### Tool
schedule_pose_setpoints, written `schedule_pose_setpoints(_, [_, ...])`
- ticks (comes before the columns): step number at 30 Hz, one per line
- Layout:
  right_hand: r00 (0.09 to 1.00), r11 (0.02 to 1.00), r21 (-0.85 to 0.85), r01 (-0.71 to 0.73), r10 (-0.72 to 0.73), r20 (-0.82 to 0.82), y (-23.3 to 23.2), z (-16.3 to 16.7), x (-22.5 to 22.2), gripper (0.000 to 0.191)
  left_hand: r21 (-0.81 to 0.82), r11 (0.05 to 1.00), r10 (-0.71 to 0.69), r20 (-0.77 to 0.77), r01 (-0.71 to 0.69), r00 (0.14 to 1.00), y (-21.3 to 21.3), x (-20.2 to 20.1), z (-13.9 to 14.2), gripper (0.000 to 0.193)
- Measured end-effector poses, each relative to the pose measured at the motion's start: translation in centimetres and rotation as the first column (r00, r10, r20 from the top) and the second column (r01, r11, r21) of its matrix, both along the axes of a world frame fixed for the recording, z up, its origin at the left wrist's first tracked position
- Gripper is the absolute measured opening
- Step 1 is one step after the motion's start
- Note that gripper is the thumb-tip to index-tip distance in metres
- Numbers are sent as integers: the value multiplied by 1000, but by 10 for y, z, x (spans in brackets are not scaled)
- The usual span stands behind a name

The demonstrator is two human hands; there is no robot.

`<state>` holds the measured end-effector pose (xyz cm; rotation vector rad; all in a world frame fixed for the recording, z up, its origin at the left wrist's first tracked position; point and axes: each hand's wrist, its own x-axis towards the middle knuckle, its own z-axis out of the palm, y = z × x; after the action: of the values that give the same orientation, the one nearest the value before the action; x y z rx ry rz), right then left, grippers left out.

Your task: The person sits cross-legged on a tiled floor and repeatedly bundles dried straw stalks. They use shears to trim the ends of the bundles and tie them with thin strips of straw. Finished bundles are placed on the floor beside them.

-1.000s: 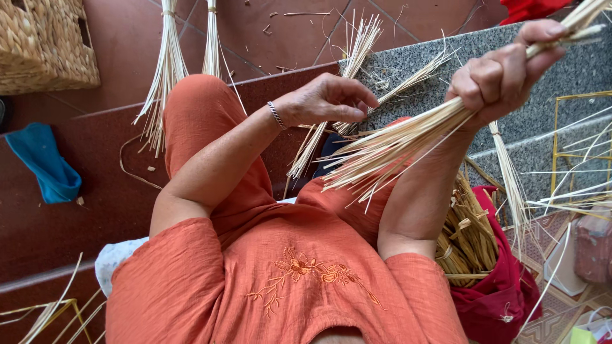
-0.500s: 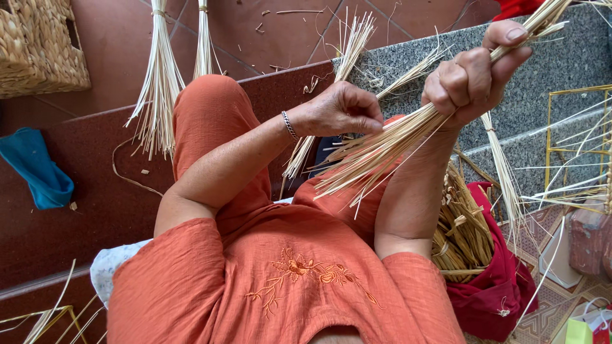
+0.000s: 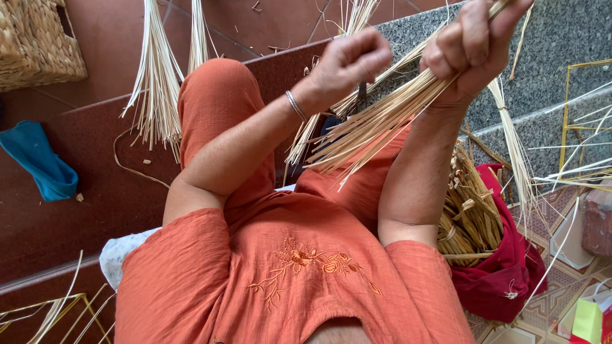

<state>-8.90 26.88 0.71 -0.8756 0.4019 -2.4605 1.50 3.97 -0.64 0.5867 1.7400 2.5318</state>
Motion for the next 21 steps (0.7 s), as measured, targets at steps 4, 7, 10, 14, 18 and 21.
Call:
schedule_pose_setpoints(4, [999, 995, -96, 30, -32, -20, 34, -12, -23, 52, 155, 981, 89, 193, -120, 977, -34, -19, -27, 19])
schedule_pose_setpoints(7, [993, 988, -99, 115, -118, -19, 61, -18, -35, 52, 120, 968, 179, 274, -218, 945, -68, -23, -35, 34])
schedule_pose_setpoints(10, [984, 983, -42, 179, -178, 19, 76, -27, -39, 48, 19, 987, 151, 216, -158, 965, -83, -19, -29, 43])
schedule_pose_setpoints(14, [918, 924, 150, 352, -372, 135, 70, -30, -35, 33, -131, 974, -170, 106, 183, 980, -73, -10, -7, 57])
schedule_pose_setpoints(18, [825, 772, 360, 524, -565, 11, 49, -18, -20, 36, -273, 912, -326, -23, 307, 945, -68, 6, 14, 71])
schedule_pose_setpoints(21, [676, 542, 525, 656, -731, -91, 37, -7, -10, 34, -200, 897, -391, 57, 394, 919, -69, 10, 20, 77])
